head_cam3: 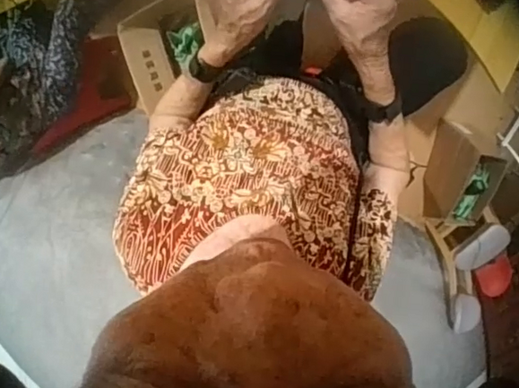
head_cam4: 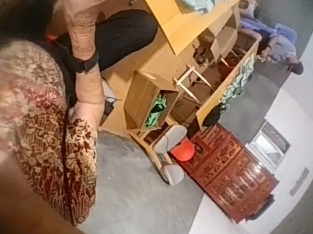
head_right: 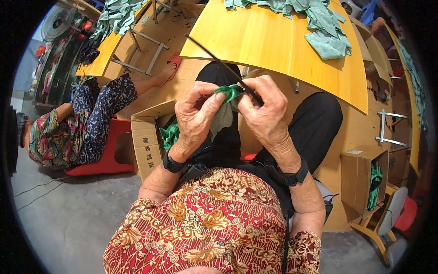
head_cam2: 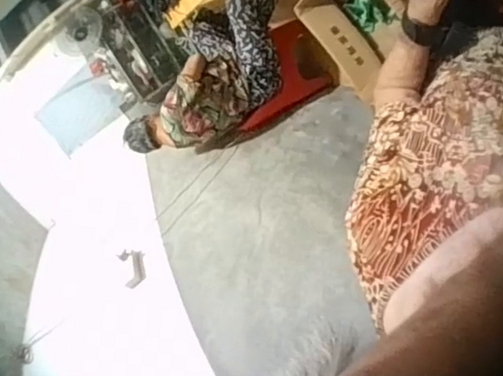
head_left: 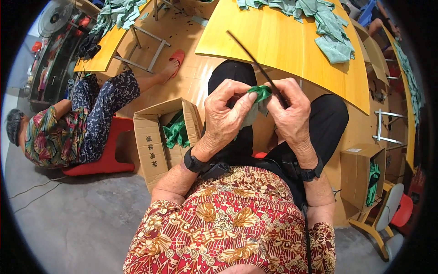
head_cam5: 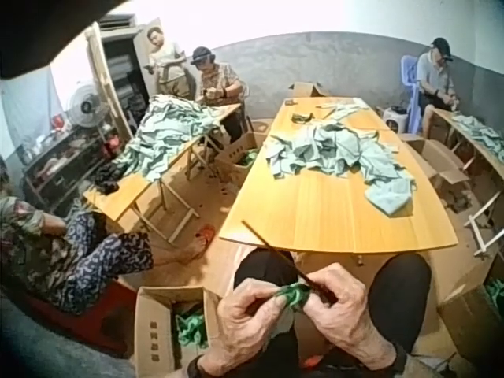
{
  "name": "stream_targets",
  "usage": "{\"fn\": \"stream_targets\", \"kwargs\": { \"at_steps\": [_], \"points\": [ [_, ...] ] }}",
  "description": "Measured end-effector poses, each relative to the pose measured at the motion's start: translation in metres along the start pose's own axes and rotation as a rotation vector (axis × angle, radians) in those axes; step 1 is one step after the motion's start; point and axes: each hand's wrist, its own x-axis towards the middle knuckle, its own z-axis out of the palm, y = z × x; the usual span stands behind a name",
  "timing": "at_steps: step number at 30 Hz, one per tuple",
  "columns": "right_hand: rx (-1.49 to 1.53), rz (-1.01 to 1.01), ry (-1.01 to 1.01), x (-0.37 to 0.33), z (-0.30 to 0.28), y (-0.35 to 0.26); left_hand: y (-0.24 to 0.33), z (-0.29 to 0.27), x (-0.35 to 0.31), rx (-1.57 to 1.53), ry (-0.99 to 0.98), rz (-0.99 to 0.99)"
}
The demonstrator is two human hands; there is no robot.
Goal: Using a thin rod to turn small pieces of green fabric inside out.
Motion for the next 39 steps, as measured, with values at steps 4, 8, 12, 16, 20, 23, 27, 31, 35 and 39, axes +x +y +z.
{"fn": "stream_targets", "kwargs": {
  "at_steps": [4,8,12,16,20,23,27,31,35,39],
  "points": [
    [0.025,0.062,0.020,-0.002,-0.003,-0.006,0.000,0.000,0.003,0.051,0.065,0.051],
    [0.048,0.036,0.029,-0.001,-0.001,-0.001,0.002,0.002,0.001,0.032,0.058,0.033],
    [-0.024,-0.060,0.032,0.000,0.001,-0.005,-0.001,-0.002,-0.001,0.040,0.047,0.134],
    [-0.056,0.070,0.015,-0.001,0.004,-0.005,-0.007,-0.001,-0.002,-0.135,0.090,0.023],
    [-0.046,0.177,0.000,-0.005,0.008,0.008,-0.013,0.000,-0.007,-0.269,0.093,-0.135],
    [0.074,0.305,-0.086,-0.009,0.010,0.009,-0.017,-0.002,-0.005,-0.250,0.091,-0.129],
    [0.101,0.140,-0.072,-0.013,-0.006,0.006,-0.023,-0.012,0.005,-0.449,0.168,-0.277],
    [0.039,0.121,-0.199,-0.035,-0.029,-0.012,-0.031,-0.016,0.007,-0.525,0.245,-0.370],
    [-0.087,0.129,-0.270,-0.058,-0.036,-0.013,-0.030,-0.015,0.006,-0.452,0.260,-0.284],
    [-0.097,0.129,-0.236,-0.063,-0.035,-0.006,-0.018,-0.015,0.006,-0.412,0.177,-0.257]
  ]
}}
